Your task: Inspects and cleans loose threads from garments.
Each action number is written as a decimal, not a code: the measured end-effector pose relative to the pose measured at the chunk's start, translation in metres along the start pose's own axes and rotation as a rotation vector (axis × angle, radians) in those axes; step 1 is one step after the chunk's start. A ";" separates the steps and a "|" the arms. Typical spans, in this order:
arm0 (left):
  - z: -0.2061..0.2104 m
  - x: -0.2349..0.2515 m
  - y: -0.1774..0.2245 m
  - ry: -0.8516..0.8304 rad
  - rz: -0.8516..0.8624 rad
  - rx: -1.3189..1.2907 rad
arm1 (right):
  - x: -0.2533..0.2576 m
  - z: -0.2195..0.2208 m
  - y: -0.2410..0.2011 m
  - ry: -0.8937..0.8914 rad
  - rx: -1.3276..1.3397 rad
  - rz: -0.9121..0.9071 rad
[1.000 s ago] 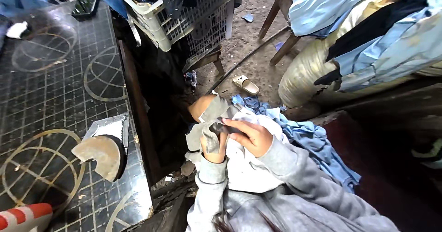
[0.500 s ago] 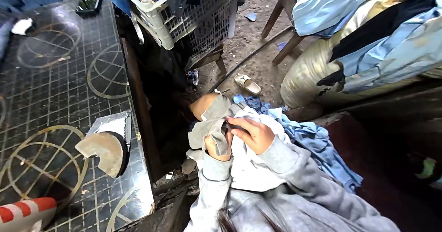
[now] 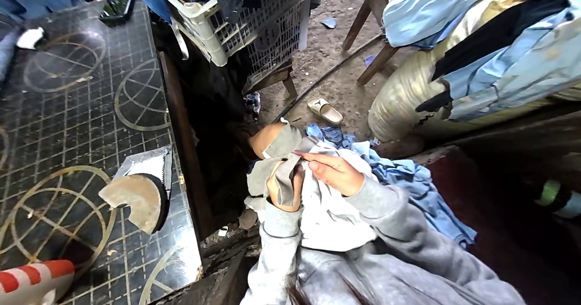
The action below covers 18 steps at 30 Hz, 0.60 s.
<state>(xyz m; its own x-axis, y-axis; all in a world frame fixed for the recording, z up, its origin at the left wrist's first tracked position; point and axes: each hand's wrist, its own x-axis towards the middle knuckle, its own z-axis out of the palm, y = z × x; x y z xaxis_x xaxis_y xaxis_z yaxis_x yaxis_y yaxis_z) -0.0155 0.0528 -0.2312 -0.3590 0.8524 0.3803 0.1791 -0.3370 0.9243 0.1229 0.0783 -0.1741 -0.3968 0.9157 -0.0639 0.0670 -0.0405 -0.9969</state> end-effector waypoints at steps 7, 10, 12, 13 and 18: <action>-0.007 -0.002 0.005 -0.018 -0.188 -0.240 | -0.003 0.004 0.007 0.062 -0.460 -0.284; -0.012 0.004 0.012 -0.072 -0.130 -0.281 | -0.007 0.009 0.003 0.155 -0.640 -0.330; -0.014 0.004 0.013 -0.085 -0.155 -0.305 | -0.008 0.010 0.001 0.177 -0.705 -0.353; -0.015 0.003 0.013 -0.095 -0.194 -0.356 | -0.008 0.011 0.001 0.182 -0.723 -0.365; -0.013 0.002 0.020 -0.113 -0.485 -0.626 | -0.006 0.013 0.002 0.185 -0.773 -0.369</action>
<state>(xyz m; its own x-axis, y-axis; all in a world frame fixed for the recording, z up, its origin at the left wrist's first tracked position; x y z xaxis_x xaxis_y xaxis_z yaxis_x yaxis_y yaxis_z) -0.0241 0.0422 -0.2114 -0.1642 0.9855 -0.0429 -0.5327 -0.0520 0.8447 0.1138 0.0672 -0.1763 -0.3650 0.8700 0.3315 0.5921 0.4917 -0.6384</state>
